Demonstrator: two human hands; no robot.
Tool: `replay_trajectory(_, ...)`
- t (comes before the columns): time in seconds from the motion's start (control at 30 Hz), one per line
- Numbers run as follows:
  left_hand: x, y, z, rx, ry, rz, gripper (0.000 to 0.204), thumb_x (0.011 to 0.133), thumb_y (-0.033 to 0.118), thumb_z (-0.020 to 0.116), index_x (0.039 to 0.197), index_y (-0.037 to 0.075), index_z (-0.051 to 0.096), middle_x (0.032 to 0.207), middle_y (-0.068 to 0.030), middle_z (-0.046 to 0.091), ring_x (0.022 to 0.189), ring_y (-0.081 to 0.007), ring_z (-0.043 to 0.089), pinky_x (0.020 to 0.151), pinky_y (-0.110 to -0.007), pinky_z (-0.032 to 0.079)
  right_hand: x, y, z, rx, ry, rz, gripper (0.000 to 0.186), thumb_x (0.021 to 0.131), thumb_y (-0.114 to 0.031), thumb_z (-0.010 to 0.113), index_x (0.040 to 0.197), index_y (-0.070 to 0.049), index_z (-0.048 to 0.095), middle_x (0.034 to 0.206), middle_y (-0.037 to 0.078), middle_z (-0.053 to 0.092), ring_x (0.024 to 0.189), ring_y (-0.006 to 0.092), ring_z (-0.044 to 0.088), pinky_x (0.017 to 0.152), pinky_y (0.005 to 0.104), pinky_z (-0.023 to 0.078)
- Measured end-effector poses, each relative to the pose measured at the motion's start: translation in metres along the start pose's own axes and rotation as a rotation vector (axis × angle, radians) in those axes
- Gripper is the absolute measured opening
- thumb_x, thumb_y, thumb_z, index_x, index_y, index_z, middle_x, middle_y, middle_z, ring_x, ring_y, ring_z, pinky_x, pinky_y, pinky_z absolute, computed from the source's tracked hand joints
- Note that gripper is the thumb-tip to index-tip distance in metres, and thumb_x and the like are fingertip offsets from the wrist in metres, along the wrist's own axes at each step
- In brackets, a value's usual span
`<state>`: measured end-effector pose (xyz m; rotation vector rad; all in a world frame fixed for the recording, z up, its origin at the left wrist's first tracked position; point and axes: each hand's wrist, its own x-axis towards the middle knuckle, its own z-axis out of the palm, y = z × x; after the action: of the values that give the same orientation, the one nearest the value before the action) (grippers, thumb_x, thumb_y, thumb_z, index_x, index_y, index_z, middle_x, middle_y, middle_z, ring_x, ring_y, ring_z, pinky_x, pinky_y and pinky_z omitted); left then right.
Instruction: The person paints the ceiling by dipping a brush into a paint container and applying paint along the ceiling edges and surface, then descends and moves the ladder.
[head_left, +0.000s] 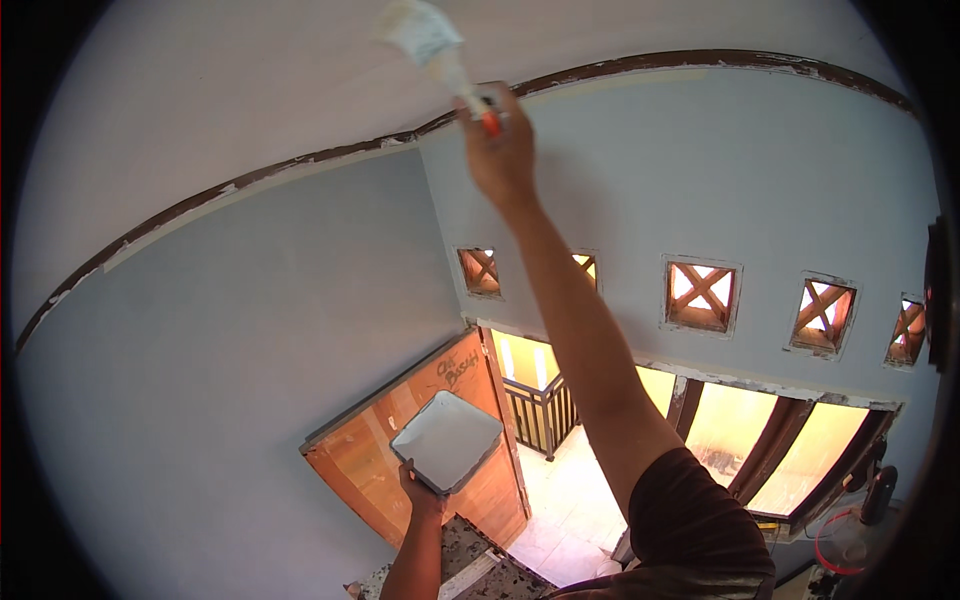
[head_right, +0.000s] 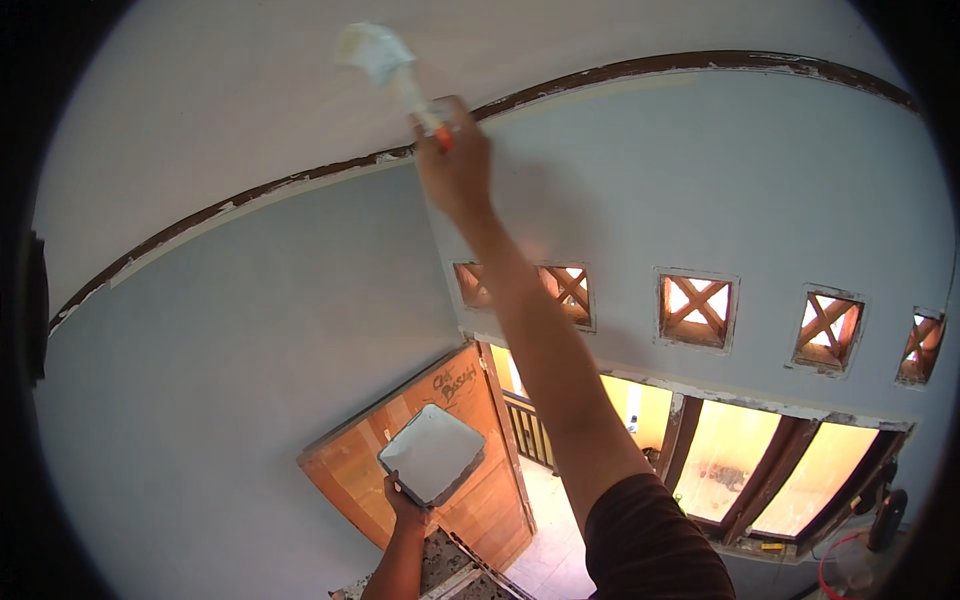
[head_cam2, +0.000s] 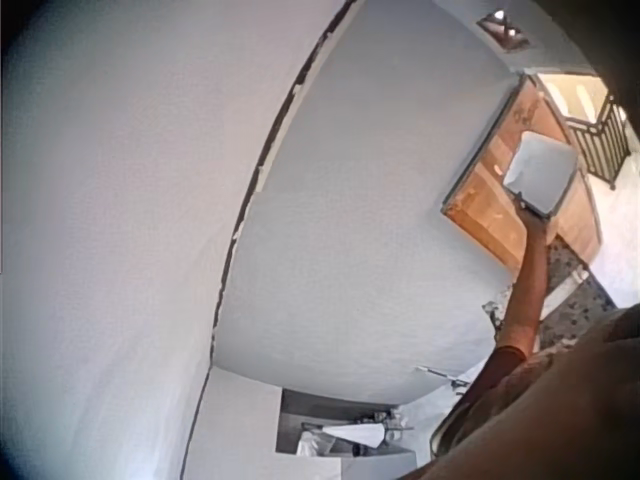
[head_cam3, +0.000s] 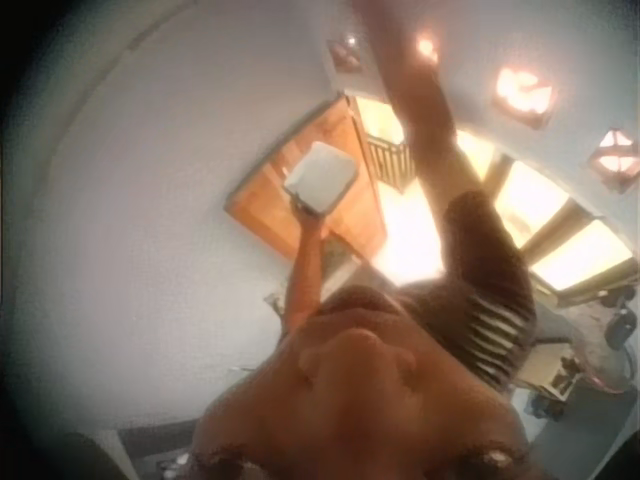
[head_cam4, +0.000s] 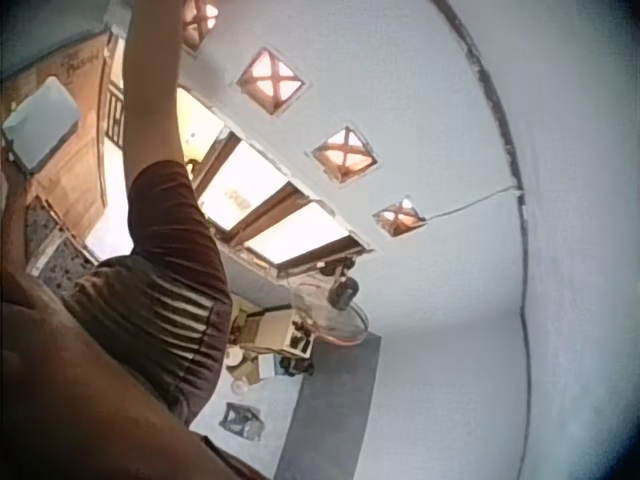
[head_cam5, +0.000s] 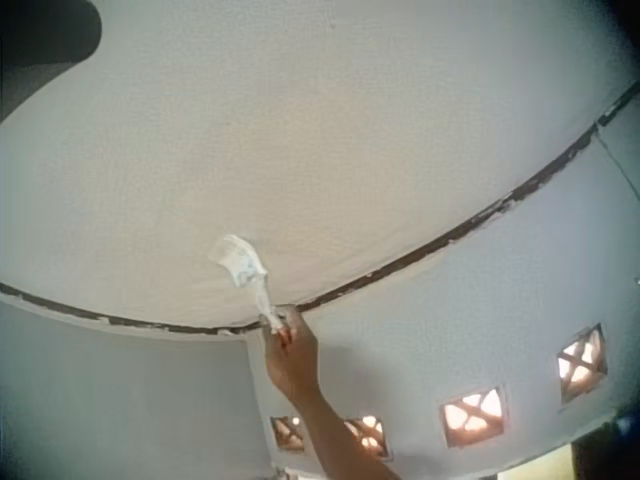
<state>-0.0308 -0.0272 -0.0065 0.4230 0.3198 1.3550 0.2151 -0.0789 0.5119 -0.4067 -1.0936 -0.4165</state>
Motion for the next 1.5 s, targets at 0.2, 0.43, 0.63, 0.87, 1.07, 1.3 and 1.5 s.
replay_trajectory(0.2, 0.008, -0.005, -0.003, 0.023, -0.020, 0.015, 0.073, 0.082, 0.048, 0.058, 0.140, 0.005, 0.048, 0.132, -0.0121, 0.058, 0.117, -0.0322, 0.061, 0.095, -0.044, 0.053, 0.034, 0.105, -0.048, -0.078, 0.118, 0.073, 0.025, 0.096, -0.025, 0.067, 0.100, -0.001, 0.061, 0.068, 0.011, 0.053, 0.061, 0.0172, 0.050, 0.059, 0.0355, 0.044)
replay_trajectory(0.43, 0.002, -0.006, 0.010, 0.042, 0.001, 0.017, 0.076, 0.081, 0.050, 0.059, 0.142, 0.006, 0.049, 0.132, -0.0127, 0.058, 0.119, -0.0325, 0.060, 0.096, -0.044, 0.052, 0.028, 0.143, -0.053, 0.065, 0.226, 0.265, 0.021, 0.100, -0.025, 0.063, 0.097, -0.005, 0.055, 0.063, 0.002, 0.048, 0.045, 0.0134, 0.043, 0.041, 0.0325, 0.035)
replay_trajectory(0.63, 0.001, -0.004, 0.008, 0.042, 0.016, 0.038, 0.073, 0.082, 0.049, 0.058, 0.140, 0.006, 0.050, 0.132, -0.0121, 0.059, 0.119, -0.0337, 0.060, 0.097, -0.045, 0.052, 0.012, 0.074, 0.019, -0.103, 0.250, 0.219, 0.034, 0.095, -0.010, 0.056, 0.124, 0.002, 0.042, 0.087, 0.031, 0.063, 0.082, 0.0499, 0.064, 0.070, 0.0527, 0.048)
replay_trajectory(0.87, 0.009, -0.005, -0.007, 0.005, 0.002, 0.049, 0.074, 0.083, 0.048, 0.059, 0.142, 0.004, 0.048, 0.134, -0.0137, 0.058, 0.120, -0.0346, 0.059, 0.098, -0.046, 0.052, -0.044, -0.071, 0.084, 0.159, -0.004, 0.109, 0.028, 0.093, 0.000, 0.058, 0.112, 0.001, 0.037, 0.071, 0.025, 0.059, 0.064, 0.0455, 0.062, 0.055, 0.0419, 0.047)
replay_trajectory(1.07, 0.003, -0.005, -0.004, -0.017, -0.033, 0.057, 0.077, 0.082, 0.048, 0.060, 0.144, 0.004, 0.045, 0.137, -0.0141, 0.056, 0.122, -0.0343, 0.059, 0.099, -0.044, 0.052, -0.081, -0.112, 0.087, 0.323, -0.239, 0.039, 0.021, 0.093, -0.001, 0.059, 0.103, -0.002, 0.041, 0.059, 0.018, 0.051, 0.048, 0.0367, 0.051, 0.049, 0.0358, 0.041)
replay_trajectory(1.3, 0.001, -0.005, 0.002, 0.051, -0.003, 0.035, 0.082, 0.081, 0.050, 0.059, 0.147, 0.004, 0.042, 0.138, -0.0140, 0.055, 0.123, -0.0337, 0.058, 0.099, -0.044, 0.052, -0.032, -0.079, 0.046, 0.263, -0.190, -0.185, 0.012, 0.091, -0.006, 0.064, 0.099, -0.004, 0.055, 0.057, 0.014, 0.049, 0.046, 0.0294, 0.048, 0.047, 0.0356, 0.039)
replay_trajectory(1.5, 0.002, -0.003, 0.001, 0.076, -0.025, 0.028, 0.087, 0.079, 0.051, 0.059, 0.149, 0.003, 0.040, 0.140, -0.0149, 0.053, 0.124, -0.0340, 0.058, 0.098, -0.044, 0.052, -0.012, -0.059, -0.001, 0.078, 0.096, -0.081, 0.017, 0.096, -0.019, 0.068, 0.096, -0.005, 0.059, 0.054, 0.006, 0.045, 0.047, 0.0118, 0.042, 0.047, 0.0291, 0.035)
